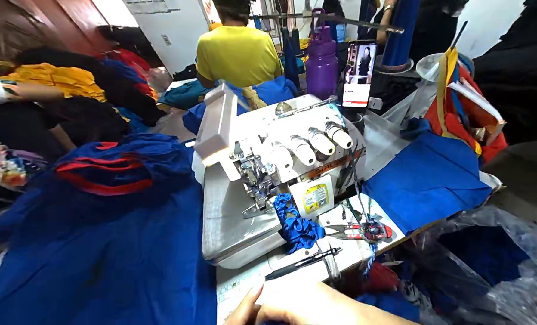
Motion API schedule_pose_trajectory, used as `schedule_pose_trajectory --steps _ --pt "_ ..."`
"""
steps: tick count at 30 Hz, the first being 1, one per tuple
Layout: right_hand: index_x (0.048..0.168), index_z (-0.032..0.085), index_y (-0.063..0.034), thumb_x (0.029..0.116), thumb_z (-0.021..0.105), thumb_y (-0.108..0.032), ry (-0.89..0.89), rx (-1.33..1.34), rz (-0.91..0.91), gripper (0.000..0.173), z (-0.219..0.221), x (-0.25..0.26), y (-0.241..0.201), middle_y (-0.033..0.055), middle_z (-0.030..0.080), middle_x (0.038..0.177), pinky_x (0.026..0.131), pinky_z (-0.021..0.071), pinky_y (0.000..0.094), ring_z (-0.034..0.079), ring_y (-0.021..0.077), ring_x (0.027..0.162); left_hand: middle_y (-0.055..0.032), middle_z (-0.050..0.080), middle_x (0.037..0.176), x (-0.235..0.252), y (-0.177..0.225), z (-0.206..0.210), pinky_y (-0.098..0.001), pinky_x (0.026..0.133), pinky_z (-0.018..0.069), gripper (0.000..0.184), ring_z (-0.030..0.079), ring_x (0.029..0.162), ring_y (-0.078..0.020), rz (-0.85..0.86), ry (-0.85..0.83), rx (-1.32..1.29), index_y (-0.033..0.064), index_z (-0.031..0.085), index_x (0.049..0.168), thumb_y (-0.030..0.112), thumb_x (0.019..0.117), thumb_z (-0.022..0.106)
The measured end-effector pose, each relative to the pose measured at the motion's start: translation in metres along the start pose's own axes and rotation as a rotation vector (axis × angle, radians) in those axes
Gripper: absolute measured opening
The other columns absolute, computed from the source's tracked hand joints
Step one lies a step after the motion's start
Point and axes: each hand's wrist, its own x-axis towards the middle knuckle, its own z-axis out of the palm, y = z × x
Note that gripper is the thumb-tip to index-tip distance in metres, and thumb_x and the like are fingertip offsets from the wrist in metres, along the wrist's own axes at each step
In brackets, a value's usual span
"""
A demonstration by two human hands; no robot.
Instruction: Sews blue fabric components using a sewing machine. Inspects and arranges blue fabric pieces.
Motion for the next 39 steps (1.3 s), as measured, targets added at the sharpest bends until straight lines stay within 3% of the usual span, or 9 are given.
schedule_pose_trajectory --steps 3,6,8,10,14,18,22,27,39 --pt "0.102 0.072 0.0078 0.0935 0.057 0.001 0.078 0.024 0.022 0.018 -0.005 0.006 0.000 0.0227 0.071 0.096 0.083 0.0529 0.0471 0.069 0.0324 0.094 -0.0283 0.070 0.118 0.013 0.013 0.003 -0.0326 0.096 0.0545 0.051 0.072 0.105 -0.0222 -0.003 0.085 0.130 -0.0199 0.055 0.133 0.007 0.0921 0.070" --pt "0.112 0.072 0.0017 0.0969 0.060 -0.010 0.153 0.207 0.138 0.022 -0.014 0.004 0.015 0.0110 0.071 0.103 0.085 0.0509 0.0251 0.065 0.0085 0.095 -0.0115 0.073 0.119 0.017 0.008 -0.002 -0.0192 0.101 0.0509 0.034 0.068 0.110 -0.0023 -0.057 0.215 0.010 -0.0101 0.066 0.125 -0.002 0.0921 0.061" --pt "0.109 0.072 -0.0008 0.0961 0.062 -0.013 0.143 0.290 0.253 0.020 -0.018 0.001 0.024 0.0035 0.069 0.102 0.082 0.0483 0.0185 0.061 -0.0009 0.092 0.0026 0.075 0.106 0.016 0.003 -0.002 -0.0156 0.092 0.0540 0.023 0.067 0.100 0.0050 -0.113 0.281 -0.120 -0.0018 0.073 0.110 -0.003 0.0918 0.060" --pt "0.105 0.072 -0.0028 0.0973 0.061 -0.015 0.167 0.341 0.331 0.018 -0.016 -0.001 0.030 -0.0021 0.067 0.096 0.079 0.0485 0.0157 0.059 -0.0050 0.087 0.0090 0.073 0.097 0.016 -0.003 -0.001 -0.0150 0.085 0.0558 0.015 0.066 0.091 0.0071 -0.175 0.264 -0.198 0.0026 0.070 0.103 -0.001 0.0931 0.059" --pt "0.101 0.071 -0.0052 0.0989 0.060 -0.015 0.184 0.389 0.321 0.016 -0.002 0.000 0.030 -0.0076 0.064 0.088 0.075 0.0468 0.0123 0.057 -0.0081 0.081 0.0067 0.069 0.099 0.016 -0.013 0.003 -0.0139 0.084 0.0531 0.016 0.064 0.093 0.0064 -0.146 0.214 -0.177 0.0029 0.066 0.108 0.012 0.0954 0.061" --pt "0.097 0.073 -0.0056 0.0957 0.065 -0.012 0.235 0.432 0.318 0.011 0.006 0.007 0.022 -0.0076 0.067 0.090 0.074 0.0486 0.0099 0.059 -0.0094 0.082 0.0047 0.071 0.094 0.020 -0.014 0.003 -0.0143 0.078 0.0542 0.041 0.065 0.086 0.0031 -0.069 0.209 -0.081 0.0005 0.067 0.121 0.030 0.0929 0.070" --pt "0.098 0.073 -0.0087 0.0974 0.062 -0.014 0.259 0.557 0.328 0.012 0.007 0.005 0.020 -0.0100 0.067 0.089 0.076 0.0505 0.0122 0.061 -0.0076 0.083 0.0018 0.077 0.104 0.024 -0.017 0.008 -0.0151 0.088 0.0562 0.028 0.069 0.097 0.0016 0.048 0.292 0.041 0.0057 0.076 0.112 0.026 0.0956 0.067" --pt "0.106 0.072 -0.0090 0.0967 0.050 -0.005 0.223 0.682 0.298 0.024 0.007 -0.007 0.027 -0.0133 0.068 0.096 0.081 0.0502 0.0132 0.060 -0.0082 0.088 0.0075 0.074 0.091 0.024 -0.018 0.005 -0.0108 0.079 0.0556 0.012 0.068 0.086 0.0047 0.045 0.381 -0.041 0.0121 0.078 0.095 0.020 0.0930 0.069" --pt "0.105 0.075 -0.0052 0.0955 0.062 -0.007 0.376 0.560 0.205 0.016 0.018 -0.003 0.024 -0.0083 0.073 0.095 0.083 0.0538 0.0121 0.065 -0.0073 0.090 0.0080 0.073 0.090 0.025 -0.019 0.005 -0.0132 0.077 0.0565 0.008 0.068 0.084 0.0017 -0.012 0.379 -0.174 0.0158 0.075 0.096 0.018 0.0933 0.068"
